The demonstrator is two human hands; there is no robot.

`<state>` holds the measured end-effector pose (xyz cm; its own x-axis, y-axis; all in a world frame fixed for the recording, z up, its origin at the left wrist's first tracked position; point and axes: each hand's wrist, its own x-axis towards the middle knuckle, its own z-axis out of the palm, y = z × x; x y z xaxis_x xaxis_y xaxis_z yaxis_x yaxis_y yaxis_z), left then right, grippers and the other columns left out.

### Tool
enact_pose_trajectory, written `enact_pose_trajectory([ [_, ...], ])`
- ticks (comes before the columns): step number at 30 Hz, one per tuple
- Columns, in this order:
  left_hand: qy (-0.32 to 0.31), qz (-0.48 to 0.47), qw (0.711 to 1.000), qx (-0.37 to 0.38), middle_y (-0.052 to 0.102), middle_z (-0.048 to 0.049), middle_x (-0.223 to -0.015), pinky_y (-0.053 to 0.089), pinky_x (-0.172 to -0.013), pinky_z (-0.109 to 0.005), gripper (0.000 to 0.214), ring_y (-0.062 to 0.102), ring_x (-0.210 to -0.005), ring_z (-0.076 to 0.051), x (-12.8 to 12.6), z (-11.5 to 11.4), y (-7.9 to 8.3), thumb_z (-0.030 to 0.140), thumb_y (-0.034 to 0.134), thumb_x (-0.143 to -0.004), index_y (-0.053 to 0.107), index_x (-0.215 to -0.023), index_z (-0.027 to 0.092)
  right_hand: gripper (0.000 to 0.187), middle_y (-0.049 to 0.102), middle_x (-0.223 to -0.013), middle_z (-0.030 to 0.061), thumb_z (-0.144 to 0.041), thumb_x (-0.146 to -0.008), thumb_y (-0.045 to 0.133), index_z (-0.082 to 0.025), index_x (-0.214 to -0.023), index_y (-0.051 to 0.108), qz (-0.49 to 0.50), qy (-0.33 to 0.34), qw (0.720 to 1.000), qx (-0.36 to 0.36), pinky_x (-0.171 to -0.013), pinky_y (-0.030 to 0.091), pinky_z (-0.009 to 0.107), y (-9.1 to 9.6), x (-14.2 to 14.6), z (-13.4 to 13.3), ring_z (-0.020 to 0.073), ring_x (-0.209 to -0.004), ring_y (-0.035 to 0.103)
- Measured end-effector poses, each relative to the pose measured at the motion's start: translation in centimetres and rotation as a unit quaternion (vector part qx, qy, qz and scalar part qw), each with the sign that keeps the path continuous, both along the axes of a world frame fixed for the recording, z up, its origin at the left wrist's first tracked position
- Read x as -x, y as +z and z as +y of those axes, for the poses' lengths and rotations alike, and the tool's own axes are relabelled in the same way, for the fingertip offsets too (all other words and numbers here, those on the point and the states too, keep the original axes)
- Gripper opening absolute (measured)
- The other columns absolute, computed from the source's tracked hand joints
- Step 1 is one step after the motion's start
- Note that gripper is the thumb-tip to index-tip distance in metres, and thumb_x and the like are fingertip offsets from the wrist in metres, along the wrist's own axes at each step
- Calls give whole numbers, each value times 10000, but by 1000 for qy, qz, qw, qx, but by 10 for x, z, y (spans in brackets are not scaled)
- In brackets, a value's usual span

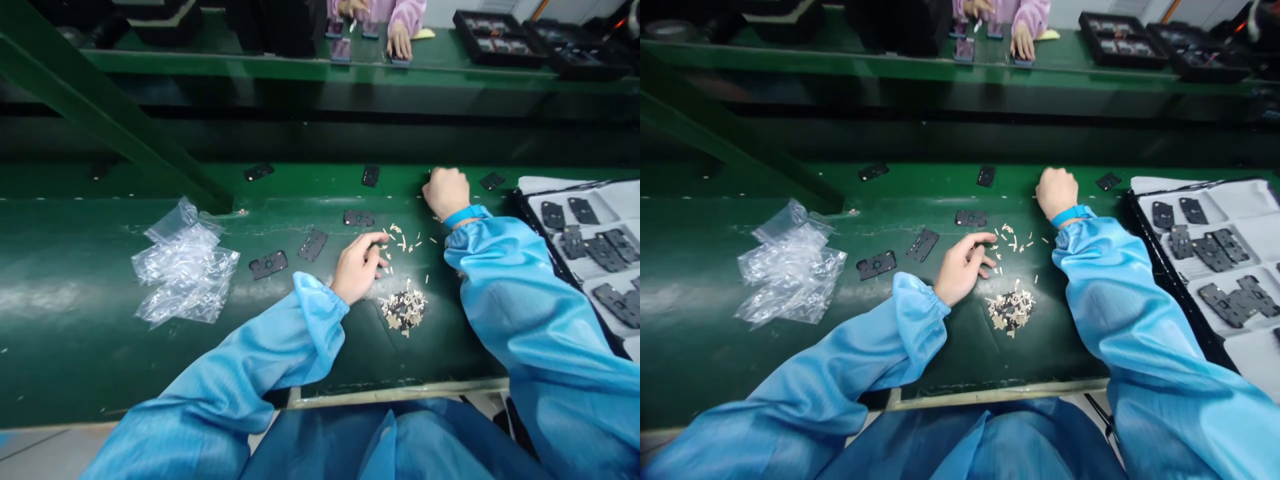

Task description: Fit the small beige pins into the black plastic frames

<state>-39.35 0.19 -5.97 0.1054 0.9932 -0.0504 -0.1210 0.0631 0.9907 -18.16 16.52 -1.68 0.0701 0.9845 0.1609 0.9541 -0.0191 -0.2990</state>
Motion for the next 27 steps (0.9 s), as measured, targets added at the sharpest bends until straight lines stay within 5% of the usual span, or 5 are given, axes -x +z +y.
enact_pose_trajectory([
  [4, -43, 10, 999, 12, 742, -56, -1199, 456, -423, -161, 330, 573, -449, -33, 0, 0, 2, 284, 584, -948, 665, -1268, 278, 296, 763, -958, 140, -140, -911, 502, -56, -1101, 713, 100, 24, 995, -14, -890, 546, 388, 8, 0, -42, 260, -939, 754],
  [7, -7, -17, 1000, 5, 640, -85, -1388, 545, -515, -189, 377, 729, -766, -128, -3, 3, 1, 315, 691, -883, 642, -1251, 249, 172, 773, -848, 90, -188, -880, 611, -116, -1004, 705, 400, 83, 912, 40, -667, 618, 338, 3, 15, -95, 196, -661, 746],
  [11, 15, -68, 998, 2, 734, -82, -1172, 602, -829, -274, 311, 724, -947, -163, -4, 7, 2, 376, 777, -838, 670, -1057, 184, 233, 765, -789, 30, -376, -854, 759, -189, -967, 680, 537, 140, 821, 137, -665, 655, 346, -11, 31, -149, 180, -665, 745],
  [22, 39, -111, 992, 40, 710, -9, -734, 566, -642, -251, 405, 697, -663, -147, 0, 9, 3, 450, 831, -781, 601, -972, 177, 109, 691, -869, 14, -322, -889, 746, -220, -922, 764, 254, 403, 850, 226, -628, 457, 267, -7, 10, -164, 129, -683, 592],
  [27, 22, -106, 994, 26, 633, 49, -648, 559, -587, -230, 353, 683, -597, -132, -1, 8, 6, 502, 701, -885, 543, -1030, 222, 10, 632, -900, 17, -226, -904, 693, -227, -898, 702, 204, 418, 854, 232, -676, 450, 262, -10, 11, -171, 146, -754, 586],
])
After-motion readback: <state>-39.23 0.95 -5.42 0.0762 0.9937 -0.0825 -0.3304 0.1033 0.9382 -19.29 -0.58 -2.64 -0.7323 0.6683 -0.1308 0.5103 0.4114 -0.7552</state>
